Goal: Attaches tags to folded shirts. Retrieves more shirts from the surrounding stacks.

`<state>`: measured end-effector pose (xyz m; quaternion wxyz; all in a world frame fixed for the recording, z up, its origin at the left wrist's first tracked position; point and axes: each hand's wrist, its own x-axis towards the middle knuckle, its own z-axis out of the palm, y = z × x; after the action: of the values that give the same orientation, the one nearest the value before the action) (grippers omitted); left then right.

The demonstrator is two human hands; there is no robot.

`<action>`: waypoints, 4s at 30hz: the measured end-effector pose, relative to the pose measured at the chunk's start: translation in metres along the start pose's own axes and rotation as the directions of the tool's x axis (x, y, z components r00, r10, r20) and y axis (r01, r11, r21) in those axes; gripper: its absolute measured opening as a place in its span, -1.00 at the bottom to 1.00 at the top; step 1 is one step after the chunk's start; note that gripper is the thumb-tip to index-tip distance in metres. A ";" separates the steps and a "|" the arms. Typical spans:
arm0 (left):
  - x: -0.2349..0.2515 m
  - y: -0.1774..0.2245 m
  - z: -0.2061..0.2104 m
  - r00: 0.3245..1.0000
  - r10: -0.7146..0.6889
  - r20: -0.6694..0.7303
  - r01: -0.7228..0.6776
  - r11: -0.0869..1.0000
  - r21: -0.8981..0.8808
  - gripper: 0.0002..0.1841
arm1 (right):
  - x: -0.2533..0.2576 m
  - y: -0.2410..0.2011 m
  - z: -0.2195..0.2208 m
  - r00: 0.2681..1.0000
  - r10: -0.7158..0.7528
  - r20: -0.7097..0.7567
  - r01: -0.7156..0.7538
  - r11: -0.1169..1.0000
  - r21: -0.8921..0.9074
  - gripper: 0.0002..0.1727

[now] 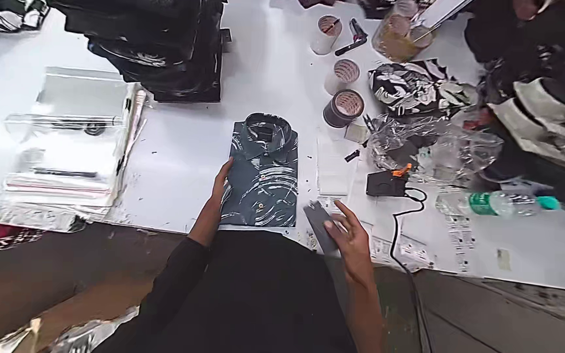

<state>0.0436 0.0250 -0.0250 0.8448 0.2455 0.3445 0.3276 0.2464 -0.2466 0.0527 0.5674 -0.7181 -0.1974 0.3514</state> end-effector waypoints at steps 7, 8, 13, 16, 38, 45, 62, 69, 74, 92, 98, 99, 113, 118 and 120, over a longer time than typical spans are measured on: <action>-0.006 0.025 0.006 0.990 0.105 -0.091 -0.024 0.775 0.632 -0.41 | 0.058 0.019 0.073 0.949 -0.163 0.271 0.275 0.850 -0.449 -0.45; -0.008 0.028 -0.001 0.976 0.216 -0.041 -0.129 0.711 0.692 -0.40 | 0.055 0.023 0.067 0.943 -0.159 0.293 0.295 0.808 -0.511 -0.45; -0.047 0.038 -0.008 0.829 0.548 0.111 -0.358 0.368 0.858 -0.62 | 0.033 0.014 0.049 0.932 -0.242 0.271 0.362 0.675 -0.643 -0.41; -0.050 0.025 -0.002 0.867 0.441 0.231 -0.377 0.277 0.884 -0.68 | 0.045 0.001 0.055 0.855 -0.376 0.357 0.518 0.647 -0.559 -0.68; -0.027 -0.022 0.029 0.941 0.300 0.156 -0.239 0.265 0.934 -0.70 | 0.106 0.019 0.112 0.941 -0.138 0.310 0.276 0.841 -0.465 -0.62; -0.041 -0.023 0.026 0.996 0.086 -0.024 -0.037 0.643 0.765 -0.76 | 0.096 0.019 0.122 0.920 -0.169 0.354 0.332 0.816 -0.474 -0.66; -0.049 -0.039 0.012 0.951 0.299 0.078 -0.269 0.677 0.685 -0.79 | 0.093 0.018 0.135 0.918 -0.104 0.382 0.311 0.789 -0.531 -0.62; -0.043 -0.031 0.015 0.980 0.175 0.089 -0.187 0.686 0.703 -0.74 | 0.100 0.032 0.133 0.930 -0.230 0.286 0.341 0.828 -0.445 -0.66; -0.053 -0.036 0.013 0.940 0.187 0.284 -0.340 0.533 0.775 -0.71 | 0.097 0.027 0.126 0.917 -0.120 0.381 0.277 0.877 -0.392 -0.48; -0.042 -0.035 0.013 0.781 0.502 0.372 -0.477 0.095 0.874 -0.74 | 0.101 0.020 0.114 0.838 0.057 0.542 0.197 0.896 -0.398 -0.57; -0.036 -0.024 -0.003 0.796 0.597 0.097 -0.365 0.347 0.864 -0.68 | 0.093 0.023 0.103 0.770 -0.082 0.633 0.266 0.942 -0.203 -0.63; -0.036 -0.024 -0.002 0.805 0.584 0.106 -0.371 0.357 0.857 -0.66 | 0.091 0.023 0.103 0.801 -0.109 0.588 0.283 0.935 -0.212 -0.66; -0.045 -0.022 0.045 0.915 0.262 0.306 -0.403 0.598 0.693 -0.81 | 0.072 0.015 0.115 0.909 -0.070 0.410 0.356 0.641 -0.680 -0.45; -0.042 -0.019 0.041 0.922 0.291 0.254 -0.385 0.640 0.665 -0.83 | 0.078 0.025 0.109 0.922 0.003 0.387 0.128 0.941 -0.314 -0.67; -0.043 -0.020 0.039 0.921 0.292 0.258 -0.390 0.653 0.649 -0.83 | 0.074 0.026 0.107 0.922 0.037 0.385 0.055 0.973 -0.224 -0.73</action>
<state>0.0566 -0.0263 0.0052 0.6359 0.6227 0.3327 0.3119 0.2155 -0.1306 -0.0044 0.4317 -0.6946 -0.3481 0.4582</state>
